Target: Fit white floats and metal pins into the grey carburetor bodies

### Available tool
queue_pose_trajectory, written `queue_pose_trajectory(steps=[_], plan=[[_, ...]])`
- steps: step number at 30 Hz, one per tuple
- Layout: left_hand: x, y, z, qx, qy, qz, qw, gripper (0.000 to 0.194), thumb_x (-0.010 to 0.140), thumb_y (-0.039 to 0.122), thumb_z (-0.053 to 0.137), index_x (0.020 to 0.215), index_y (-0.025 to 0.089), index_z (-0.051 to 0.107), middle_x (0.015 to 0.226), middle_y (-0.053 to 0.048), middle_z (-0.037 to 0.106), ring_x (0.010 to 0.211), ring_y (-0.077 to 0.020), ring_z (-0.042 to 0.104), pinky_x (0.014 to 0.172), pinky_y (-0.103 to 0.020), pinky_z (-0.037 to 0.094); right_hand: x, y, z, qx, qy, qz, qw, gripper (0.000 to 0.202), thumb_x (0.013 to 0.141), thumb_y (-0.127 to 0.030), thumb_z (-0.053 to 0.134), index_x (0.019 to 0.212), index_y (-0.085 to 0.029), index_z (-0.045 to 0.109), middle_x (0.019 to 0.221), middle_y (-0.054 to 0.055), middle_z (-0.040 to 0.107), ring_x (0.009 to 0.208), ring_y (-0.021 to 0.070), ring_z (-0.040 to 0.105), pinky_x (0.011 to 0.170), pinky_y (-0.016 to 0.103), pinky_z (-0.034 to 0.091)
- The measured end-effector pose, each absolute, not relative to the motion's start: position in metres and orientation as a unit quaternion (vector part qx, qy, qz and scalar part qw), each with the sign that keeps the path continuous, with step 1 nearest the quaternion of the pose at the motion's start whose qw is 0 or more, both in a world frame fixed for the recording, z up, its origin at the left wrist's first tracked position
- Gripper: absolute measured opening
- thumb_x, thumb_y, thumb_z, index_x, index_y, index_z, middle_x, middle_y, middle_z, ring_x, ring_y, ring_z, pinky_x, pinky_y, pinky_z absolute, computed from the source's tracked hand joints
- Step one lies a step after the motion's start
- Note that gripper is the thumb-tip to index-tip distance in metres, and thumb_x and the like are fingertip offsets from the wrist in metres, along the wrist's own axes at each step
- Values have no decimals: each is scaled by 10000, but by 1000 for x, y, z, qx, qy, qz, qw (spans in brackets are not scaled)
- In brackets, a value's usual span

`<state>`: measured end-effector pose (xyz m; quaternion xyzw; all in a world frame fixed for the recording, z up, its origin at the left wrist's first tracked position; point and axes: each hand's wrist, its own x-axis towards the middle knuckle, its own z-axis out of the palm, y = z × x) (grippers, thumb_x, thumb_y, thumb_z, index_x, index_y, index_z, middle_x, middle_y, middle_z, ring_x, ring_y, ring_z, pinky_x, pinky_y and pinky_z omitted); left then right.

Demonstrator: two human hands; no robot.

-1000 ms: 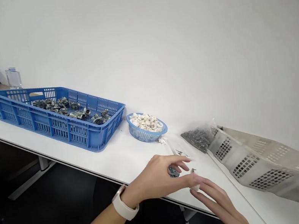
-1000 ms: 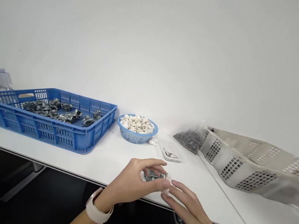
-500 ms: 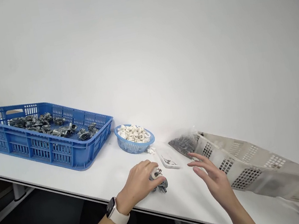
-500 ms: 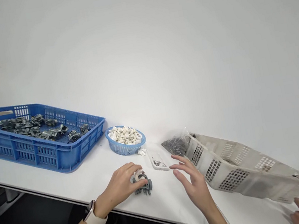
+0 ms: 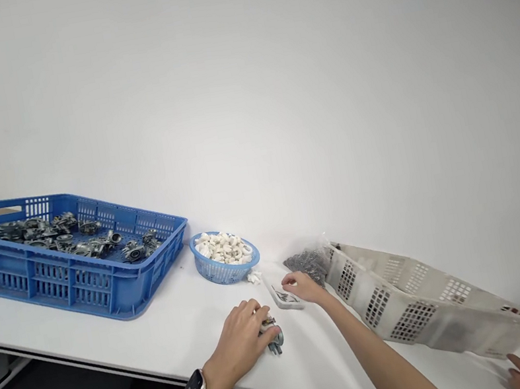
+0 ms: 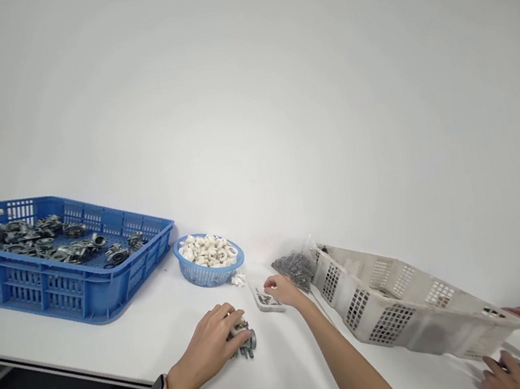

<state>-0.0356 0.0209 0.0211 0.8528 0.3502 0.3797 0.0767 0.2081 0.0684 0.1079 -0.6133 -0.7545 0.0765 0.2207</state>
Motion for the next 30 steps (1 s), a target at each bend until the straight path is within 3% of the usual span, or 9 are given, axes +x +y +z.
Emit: queue_pose_trajectory(steps=[5,9,16,23,30], plan=[[-36,22,19,854,356,374,69,273,970,378,677,1199,232,646,1071,-37,657,1010,-250,613,852,-367,458,201,93,108,-648,-733,131,157,94,710,-215,663,658,-209,741,762,33,764,792,199,718,742,258,509],[-36,24,18,857,352,371,66,306,961,372,690,1231,240,635,1063,-29,668,1014,-252,614,854,-369,461,202,107,105,-672,-711,167,121,58,643,-209,697,660,-165,730,662,41,717,638,161,667,625,254,475],[-35,21,20,858,349,371,70,300,955,369,687,1217,230,640,1039,-31,668,984,-250,621,830,-368,465,208,104,95,-671,-701,203,131,148,734,-304,659,771,-185,739,714,63,746,679,149,690,635,245,476],[-38,19,21,863,342,366,66,314,942,352,686,1228,236,629,1051,-33,665,977,-247,624,812,-355,466,205,102,92,-675,-694,205,145,158,717,-335,704,755,-186,742,716,71,756,660,147,705,607,231,466],[-40,19,22,865,340,363,61,258,937,327,672,1176,234,645,1040,-33,663,982,-243,626,818,-356,464,207,100,98,-666,-710,174,149,140,715,-244,676,802,-182,767,719,58,750,672,139,694,611,223,461]])
